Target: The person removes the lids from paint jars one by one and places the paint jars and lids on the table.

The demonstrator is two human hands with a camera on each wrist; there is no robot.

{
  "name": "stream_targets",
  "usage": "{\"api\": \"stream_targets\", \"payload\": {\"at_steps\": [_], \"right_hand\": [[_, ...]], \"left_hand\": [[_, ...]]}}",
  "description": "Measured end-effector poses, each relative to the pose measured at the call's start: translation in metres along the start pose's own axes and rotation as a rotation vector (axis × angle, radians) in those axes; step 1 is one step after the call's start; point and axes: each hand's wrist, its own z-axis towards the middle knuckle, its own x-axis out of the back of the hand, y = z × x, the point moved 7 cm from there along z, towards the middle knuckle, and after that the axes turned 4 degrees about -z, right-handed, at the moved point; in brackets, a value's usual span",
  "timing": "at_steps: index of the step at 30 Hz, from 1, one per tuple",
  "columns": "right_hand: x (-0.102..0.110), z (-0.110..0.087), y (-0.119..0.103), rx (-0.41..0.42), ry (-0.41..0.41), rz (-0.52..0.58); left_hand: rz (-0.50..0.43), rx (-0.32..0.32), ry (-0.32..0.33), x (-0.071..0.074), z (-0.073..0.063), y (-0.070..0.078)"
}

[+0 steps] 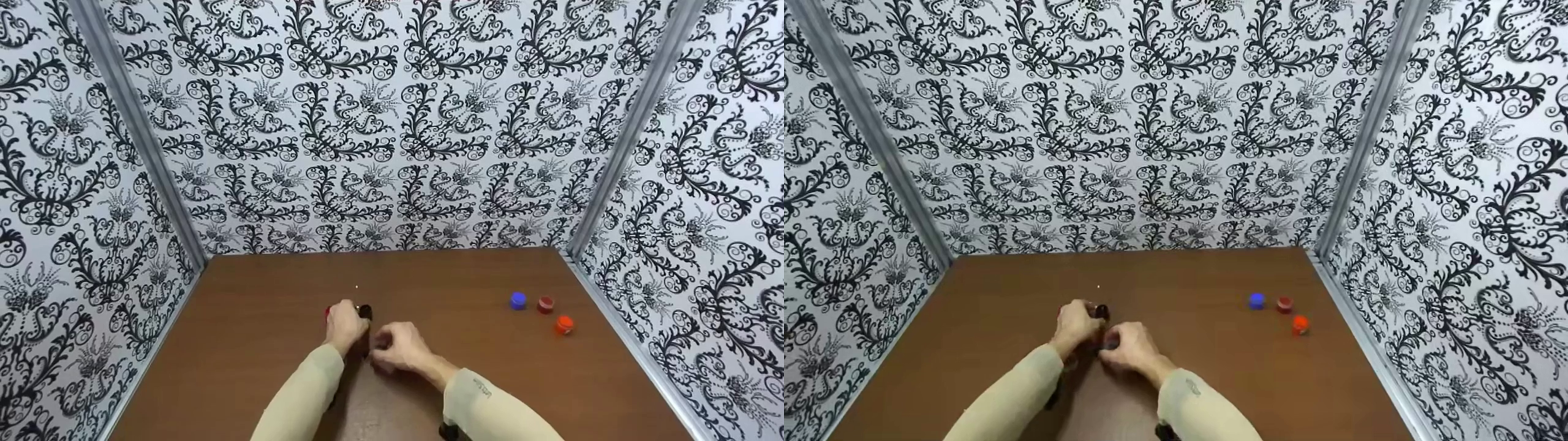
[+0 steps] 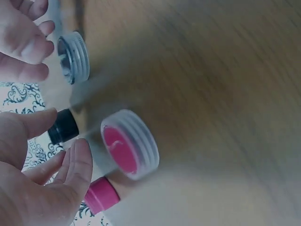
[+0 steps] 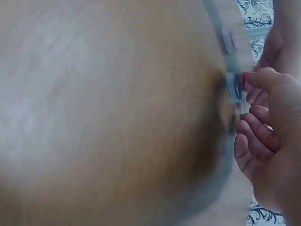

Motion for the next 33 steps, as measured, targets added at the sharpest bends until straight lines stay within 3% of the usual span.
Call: {"api": "stream_targets", "payload": {"at_steps": [7,13,19,27,33], "right_hand": [[0.027,0.0,0.008,0.02,0.051,-0.012],[0.046,-0.005,0.02,0.0,0.066,-0.005],[0.061,-0.011,0.033,-0.004,0.14,0.005],[0.088,-0.02,0.065,-0.113,0.276,0.067],[0.102,-0.034,0.092,-0.201,0.361,0.048]], "left_hand": [[0.013,-0.032,-0.037,0.013,-0.004,0.003],[0.034,-0.132,-0.047,0.018,-0.008,0.021],[0.007,-0.212,-0.061,0.014,-0.018,0.039],[-0.039,-0.299,-0.121,0.003,-0.035,0.062],[-0.094,-0.306,-0.174,-0.006,-0.045,0.071]]}}
